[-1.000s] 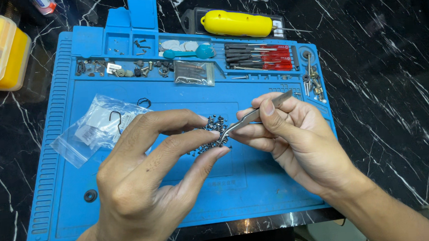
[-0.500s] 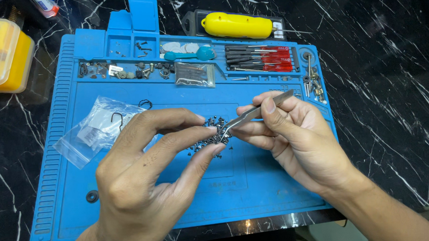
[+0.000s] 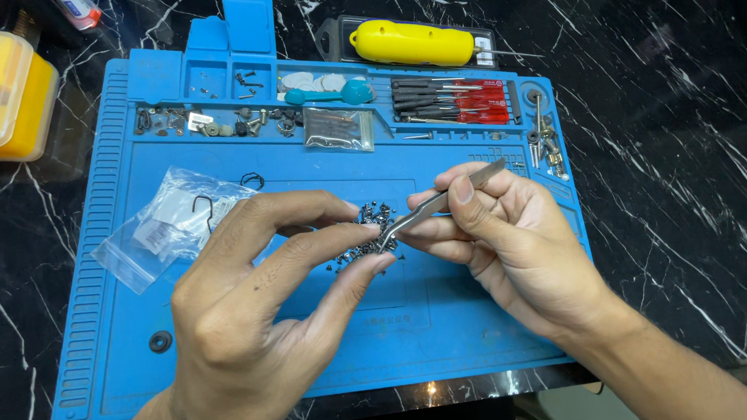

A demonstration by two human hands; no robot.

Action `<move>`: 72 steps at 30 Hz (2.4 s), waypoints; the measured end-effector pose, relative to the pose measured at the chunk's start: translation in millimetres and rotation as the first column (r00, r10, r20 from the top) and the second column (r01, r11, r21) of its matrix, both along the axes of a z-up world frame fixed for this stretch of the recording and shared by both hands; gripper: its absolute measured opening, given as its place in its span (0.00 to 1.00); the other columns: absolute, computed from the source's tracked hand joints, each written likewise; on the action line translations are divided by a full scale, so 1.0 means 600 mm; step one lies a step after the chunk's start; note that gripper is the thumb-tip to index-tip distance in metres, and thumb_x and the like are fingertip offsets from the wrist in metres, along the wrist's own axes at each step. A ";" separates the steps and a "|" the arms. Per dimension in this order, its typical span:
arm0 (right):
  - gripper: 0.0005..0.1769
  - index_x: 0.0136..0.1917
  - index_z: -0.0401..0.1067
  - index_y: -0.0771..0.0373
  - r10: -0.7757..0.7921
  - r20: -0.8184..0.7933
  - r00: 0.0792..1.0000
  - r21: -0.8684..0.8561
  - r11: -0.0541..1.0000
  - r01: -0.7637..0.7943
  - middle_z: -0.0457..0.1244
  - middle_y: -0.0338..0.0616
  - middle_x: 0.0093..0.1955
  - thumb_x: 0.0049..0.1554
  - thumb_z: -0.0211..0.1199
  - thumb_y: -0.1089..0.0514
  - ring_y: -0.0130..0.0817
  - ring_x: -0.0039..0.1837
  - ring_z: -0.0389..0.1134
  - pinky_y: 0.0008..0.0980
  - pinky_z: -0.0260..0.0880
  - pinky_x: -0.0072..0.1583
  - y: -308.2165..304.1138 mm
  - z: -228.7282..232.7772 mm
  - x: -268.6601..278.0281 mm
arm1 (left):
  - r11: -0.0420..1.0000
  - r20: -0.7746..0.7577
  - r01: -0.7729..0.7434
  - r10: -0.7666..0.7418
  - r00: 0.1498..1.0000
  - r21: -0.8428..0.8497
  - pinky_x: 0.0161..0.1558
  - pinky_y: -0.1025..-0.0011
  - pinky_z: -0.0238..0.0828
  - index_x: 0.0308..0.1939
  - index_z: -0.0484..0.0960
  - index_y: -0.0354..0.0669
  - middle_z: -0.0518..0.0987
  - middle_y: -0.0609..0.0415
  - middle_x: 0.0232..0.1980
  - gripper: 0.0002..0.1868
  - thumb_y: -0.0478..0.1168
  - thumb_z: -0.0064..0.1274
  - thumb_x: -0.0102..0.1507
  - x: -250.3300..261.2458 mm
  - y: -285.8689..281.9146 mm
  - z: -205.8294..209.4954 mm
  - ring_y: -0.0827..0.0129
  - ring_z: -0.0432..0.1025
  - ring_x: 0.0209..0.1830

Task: The person uses tweezers to pick up small screws from a pile on a blue work mat and places them into designated compartments. The person also handles a small plastic bag containing parts and moves it aside.

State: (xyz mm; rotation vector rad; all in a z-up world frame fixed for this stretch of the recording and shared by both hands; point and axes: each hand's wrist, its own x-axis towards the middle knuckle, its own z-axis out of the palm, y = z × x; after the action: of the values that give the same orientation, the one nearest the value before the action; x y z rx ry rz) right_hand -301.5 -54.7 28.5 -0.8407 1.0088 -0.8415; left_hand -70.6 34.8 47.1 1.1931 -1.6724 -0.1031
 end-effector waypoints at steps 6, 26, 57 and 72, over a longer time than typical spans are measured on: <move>0.15 0.61 0.73 0.66 -0.021 -0.011 1.000 0.016 1.000 0.022 0.77 0.70 0.62 0.66 0.67 0.55 0.57 0.56 0.83 0.52 0.87 0.66 -0.001 0.000 0.001 | 1.000 0.007 0.009 -0.009 1.000 -0.013 0.55 0.62 0.83 0.51 0.92 0.35 0.87 0.44 0.51 0.10 0.33 0.77 0.68 0.001 -0.001 0.001 0.56 0.85 0.50; 0.16 0.62 0.73 0.70 -0.101 -0.321 0.942 -0.346 0.938 -0.017 0.78 0.68 0.60 0.68 0.65 0.54 0.51 0.56 0.86 0.39 0.91 0.60 -0.043 0.019 -0.014 | 0.975 0.078 0.059 -0.077 0.994 0.213 0.66 0.53 0.75 0.65 0.86 0.37 0.84 0.45 0.62 0.25 0.41 0.77 0.67 0.022 -0.008 -0.027 0.50 0.78 0.63; 0.14 0.62 0.75 0.77 -0.057 -0.469 0.881 -0.699 0.634 -0.331 0.76 0.65 0.60 0.72 0.64 0.60 0.51 0.62 0.84 0.35 0.90 0.64 -0.065 0.040 -0.089 | 0.909 0.126 0.152 -0.216 0.968 0.389 0.70 0.49 0.73 0.69 0.85 0.36 0.85 0.46 0.65 0.29 0.48 0.69 0.69 0.025 -0.016 -0.050 0.48 0.74 0.71; 0.07 0.60 0.75 0.78 -0.074 -0.552 0.831 -0.699 0.585 -0.412 0.75 0.67 0.58 0.73 0.66 0.69 0.54 0.62 0.83 0.37 0.90 0.65 -0.099 0.002 -0.211 | 0.866 0.125 0.259 -0.340 0.932 0.427 0.81 0.41 0.69 0.75 0.81 0.36 0.83 0.43 0.77 0.34 0.46 0.68 0.67 -0.007 -0.002 -0.065 0.41 0.69 0.85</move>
State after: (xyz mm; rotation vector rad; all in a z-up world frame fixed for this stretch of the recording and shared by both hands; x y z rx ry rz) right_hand -428.0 -113.9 30.0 -2.0391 0.9680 -0.9053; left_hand -74.5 33.6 8.2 1.2610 -2.0749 -0.5690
